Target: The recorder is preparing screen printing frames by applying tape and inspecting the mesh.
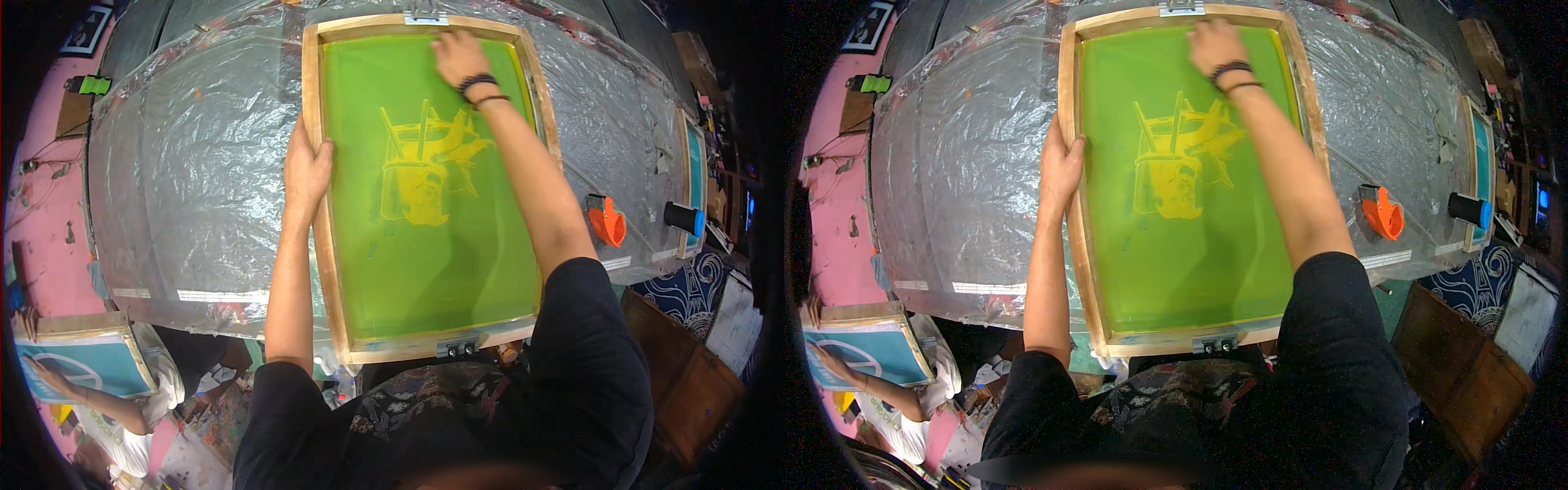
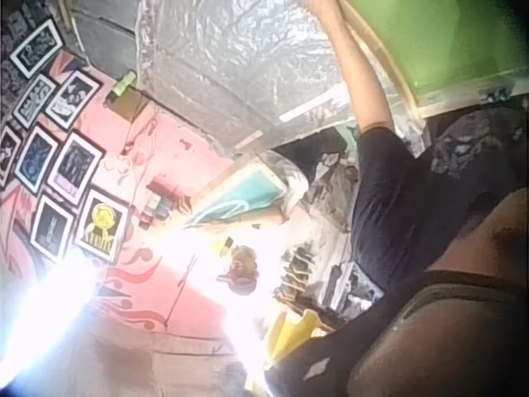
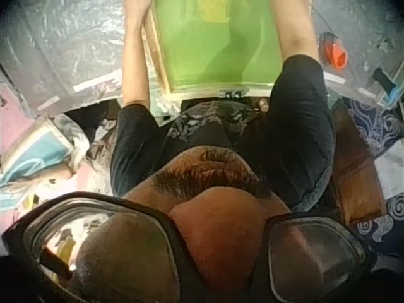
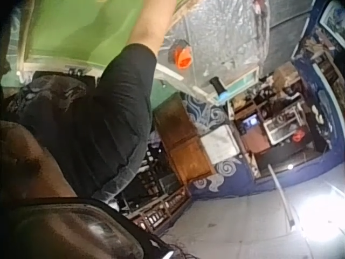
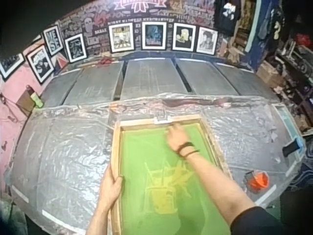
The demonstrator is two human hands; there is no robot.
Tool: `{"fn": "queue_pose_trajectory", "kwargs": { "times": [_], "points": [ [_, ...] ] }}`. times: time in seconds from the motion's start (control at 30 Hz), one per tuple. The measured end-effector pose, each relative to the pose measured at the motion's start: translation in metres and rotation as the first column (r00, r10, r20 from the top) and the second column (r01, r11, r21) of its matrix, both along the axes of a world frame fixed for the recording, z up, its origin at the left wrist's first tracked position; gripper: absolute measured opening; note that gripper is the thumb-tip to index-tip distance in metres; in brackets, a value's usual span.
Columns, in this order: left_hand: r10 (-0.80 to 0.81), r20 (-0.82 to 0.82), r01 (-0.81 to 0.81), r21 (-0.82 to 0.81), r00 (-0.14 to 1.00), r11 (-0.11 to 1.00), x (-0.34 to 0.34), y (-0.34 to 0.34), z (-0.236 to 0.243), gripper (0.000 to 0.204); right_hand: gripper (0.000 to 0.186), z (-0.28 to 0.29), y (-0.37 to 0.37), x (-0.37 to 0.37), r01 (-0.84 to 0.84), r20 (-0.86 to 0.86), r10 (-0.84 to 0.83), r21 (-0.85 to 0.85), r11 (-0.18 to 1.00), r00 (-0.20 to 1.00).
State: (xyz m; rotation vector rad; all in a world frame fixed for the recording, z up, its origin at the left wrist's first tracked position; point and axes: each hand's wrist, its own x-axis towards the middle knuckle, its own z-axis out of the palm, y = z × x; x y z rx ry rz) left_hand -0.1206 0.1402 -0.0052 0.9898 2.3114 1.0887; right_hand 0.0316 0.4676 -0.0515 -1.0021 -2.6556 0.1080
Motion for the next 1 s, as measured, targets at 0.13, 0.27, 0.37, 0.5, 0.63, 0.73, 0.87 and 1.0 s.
{"fn": "queue_pose_trajectory", "kwargs": {
  "times": [0.13,0.27,0.37,0.5,0.63,0.73,0.87,1.0],
  "points": [
    [0.003,-0.011,-0.003,0.005,1.000,1.000,0.002,0.009,-0.008,0.066,0.045,-0.007,0.064,0.082,0.279,0.111,-0.284,0.056,0.959,0.953],
    [0.001,0.063,-0.004,0.047,0.998,0.999,0.002,0.007,0.000,0.064,0.051,0.018,0.045,0.075,0.396,0.215,-0.363,-0.137,0.908,0.907],
    [0.008,0.098,-0.014,0.061,0.995,0.998,0.004,0.006,0.006,0.064,0.047,0.030,0.037,0.075,0.421,0.220,-0.389,-0.119,0.899,0.894],
    [0.040,0.076,-0.042,0.035,0.996,0.998,0.002,0.000,0.004,0.064,0.044,0.042,0.047,0.045,0.314,0.364,-0.258,-0.102,0.944,0.895],
    [-0.019,0.076,0.014,0.067,0.997,0.998,0.008,0.015,0.009,0.064,0.045,0.012,0.080,0.067,0.379,0.351,-0.350,-0.017,0.925,0.869],
    [-0.082,0.098,0.070,0.125,0.992,0.990,0.013,0.034,-0.001,0.064,0.044,0.000,0.082,0.116,0.452,0.364,-0.456,0.103,0.886,0.812],
    [0.055,0.124,-0.064,0.069,0.991,0.996,0.003,-0.017,0.009,0.062,0.038,0.066,-0.067,0.113,0.132,0.507,-0.085,-0.058,0.990,0.858],
    [0.031,0.086,-0.031,0.008,0.996,0.999,0.013,-0.012,0.014,0.059,0.036,0.083,-0.184,0.236,0.323,0.464,-0.245,-0.096,0.941,0.851]
  ]
}}
